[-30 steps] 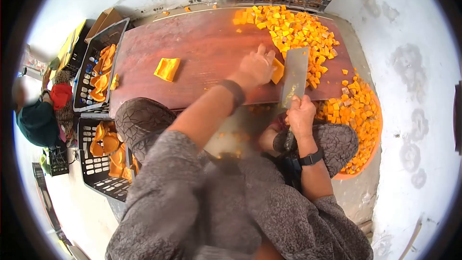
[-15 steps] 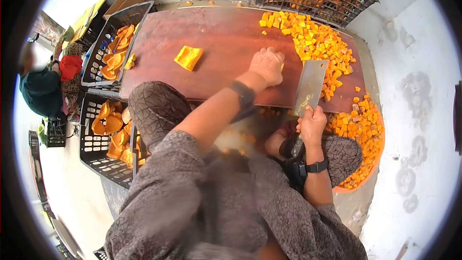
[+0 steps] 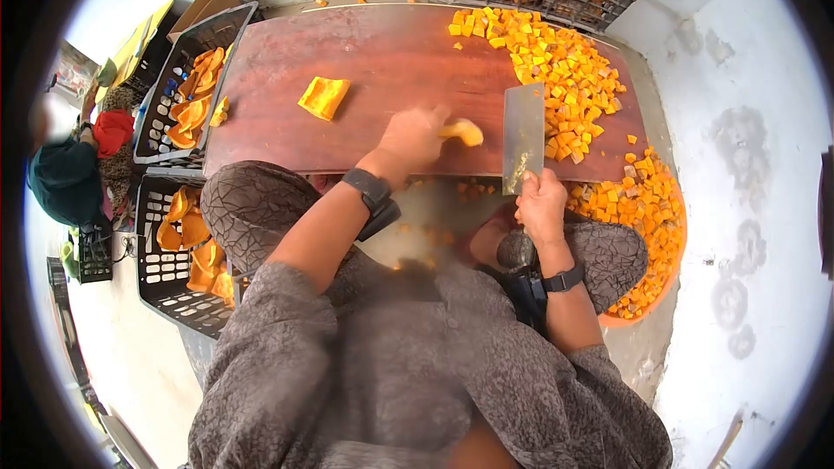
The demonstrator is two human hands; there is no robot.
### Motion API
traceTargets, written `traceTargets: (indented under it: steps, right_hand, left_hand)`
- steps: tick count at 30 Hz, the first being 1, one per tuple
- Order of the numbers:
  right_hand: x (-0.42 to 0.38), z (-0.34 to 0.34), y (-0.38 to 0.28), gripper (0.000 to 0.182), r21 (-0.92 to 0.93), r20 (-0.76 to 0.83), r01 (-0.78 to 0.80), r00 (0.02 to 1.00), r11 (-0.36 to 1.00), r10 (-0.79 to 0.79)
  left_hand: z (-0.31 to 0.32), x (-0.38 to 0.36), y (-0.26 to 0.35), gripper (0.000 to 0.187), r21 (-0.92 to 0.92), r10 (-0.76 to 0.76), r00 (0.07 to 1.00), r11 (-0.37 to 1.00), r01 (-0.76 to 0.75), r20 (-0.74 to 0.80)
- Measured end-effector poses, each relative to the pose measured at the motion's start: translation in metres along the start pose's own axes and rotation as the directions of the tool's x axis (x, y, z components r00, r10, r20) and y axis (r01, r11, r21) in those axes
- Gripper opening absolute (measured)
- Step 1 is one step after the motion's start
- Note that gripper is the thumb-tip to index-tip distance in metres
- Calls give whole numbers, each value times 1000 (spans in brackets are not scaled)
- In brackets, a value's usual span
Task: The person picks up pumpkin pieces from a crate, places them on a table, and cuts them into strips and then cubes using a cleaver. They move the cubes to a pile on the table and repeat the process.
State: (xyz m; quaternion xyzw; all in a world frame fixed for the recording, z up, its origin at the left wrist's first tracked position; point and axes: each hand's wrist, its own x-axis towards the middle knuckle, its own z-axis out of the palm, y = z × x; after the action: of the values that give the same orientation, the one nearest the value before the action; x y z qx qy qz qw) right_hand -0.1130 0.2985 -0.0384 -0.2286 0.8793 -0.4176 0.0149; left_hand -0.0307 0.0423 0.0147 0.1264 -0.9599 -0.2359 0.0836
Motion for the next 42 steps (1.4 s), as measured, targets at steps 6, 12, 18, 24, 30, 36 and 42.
traceTargets:
  steps: [6, 12, 18, 24, 30, 36, 42]
  right_hand:
    - [-5, -15, -50, 19, -48, -5, 92, 996, 995, -93]
    - [-12, -27, -105, 19, -127, 84, 153, 986, 980, -143]
    - [-14, -28, -124, 21, -227, 132, 175, 980, 958, -147]
    - [-15, -31, -134, 18, -312, 205, 149, 975, 938, -87]
    - [1, -32, -140, 12, -320, 283, 171, 956, 932, -79]
    - [23, -15, -138, 15, -226, 407, 161, 912, 961, -57]
    - [32, 1, -138, 13, -261, 355, 174, 932, 950, -73]
  left_hand:
    - [12, -10, 1, 28, -25, 91, 986, 995, -96, -142]
    - [13, -16, 10, 25, 49, 72, 993, 997, -67, -96]
    - [15, -16, 5, 25, 43, 132, 980, 991, -127, -149]
    - [19, -15, 3, 23, 21, 121, 983, 993, -120, -140]
    - [25, -13, 2, 24, 53, 124, 986, 991, -119, -114]
    - [19, -10, 2, 20, 11, 118, 989, 993, -117, -89]
    - [14, -11, 3, 18, -15, 150, 976, 988, -154, -157]
